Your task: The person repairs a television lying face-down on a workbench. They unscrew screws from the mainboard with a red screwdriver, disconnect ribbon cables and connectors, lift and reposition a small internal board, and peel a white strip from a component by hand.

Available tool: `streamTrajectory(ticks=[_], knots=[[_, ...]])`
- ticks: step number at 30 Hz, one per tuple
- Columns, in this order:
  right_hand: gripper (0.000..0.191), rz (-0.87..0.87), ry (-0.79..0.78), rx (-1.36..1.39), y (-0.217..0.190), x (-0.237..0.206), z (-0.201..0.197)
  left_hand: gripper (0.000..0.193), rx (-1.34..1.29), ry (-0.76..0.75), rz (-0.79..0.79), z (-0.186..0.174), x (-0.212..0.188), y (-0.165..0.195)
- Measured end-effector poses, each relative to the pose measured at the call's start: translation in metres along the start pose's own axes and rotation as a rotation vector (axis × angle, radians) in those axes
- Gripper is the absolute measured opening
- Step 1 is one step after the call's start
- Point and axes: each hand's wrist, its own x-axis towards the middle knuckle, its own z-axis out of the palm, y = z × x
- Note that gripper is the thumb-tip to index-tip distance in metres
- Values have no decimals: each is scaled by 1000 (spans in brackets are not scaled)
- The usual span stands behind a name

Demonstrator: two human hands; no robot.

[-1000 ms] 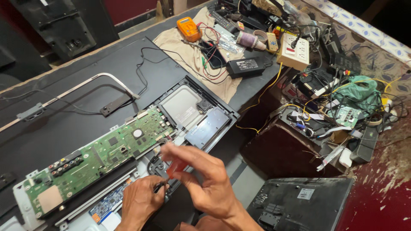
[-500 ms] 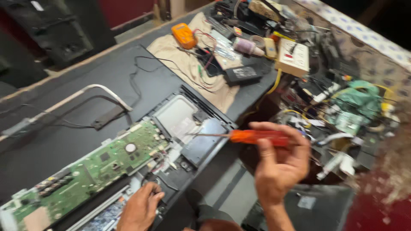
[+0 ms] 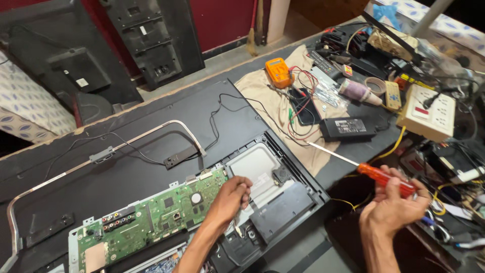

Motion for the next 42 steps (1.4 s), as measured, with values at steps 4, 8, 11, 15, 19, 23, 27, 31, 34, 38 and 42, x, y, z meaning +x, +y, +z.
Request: streamTrajectory(ticks=[4, 8, 11, 15, 19, 23, 27, 31, 34, 38, 42], knots=[[35, 159, 15, 102, 39, 5, 16, 24, 644, 181, 356, 8, 48, 27], [34, 244, -14, 121, 63, 3, 37, 29, 815, 303, 601, 4, 95, 59], [33, 257, -120, 143, 73, 1, 38, 29, 902, 287, 513, -3, 121, 77], [30, 155, -378, -251, 68, 2, 25, 27, 1042, 238, 622, -4, 139, 83], [30, 88, -596, -676, 62, 3, 16, 56, 932, 221, 684, -10, 139, 80], [25, -209, -677, -853, 65, 2, 12, 76, 873, 210, 572, -14, 134, 92], [34, -191, -721, -876, 71, 11, -2, 77, 847, 242, 621, -27, 93, 103], [37, -185, -820, -892, 74, 27, -14, 68, 809, 306, 737, -64, -12, 89], [37, -141, -852, -846, 63, 28, -7, 57, 900, 475, 562, -94, -122, 61], [39, -349, -843, -910, 8, -10, 25, 55, 1029, 579, 361, -105, -253, 17], [42, -390, -1216, -753, -58, -113, 59, 65, 1061, 544, 340, -100, -327, -20]])
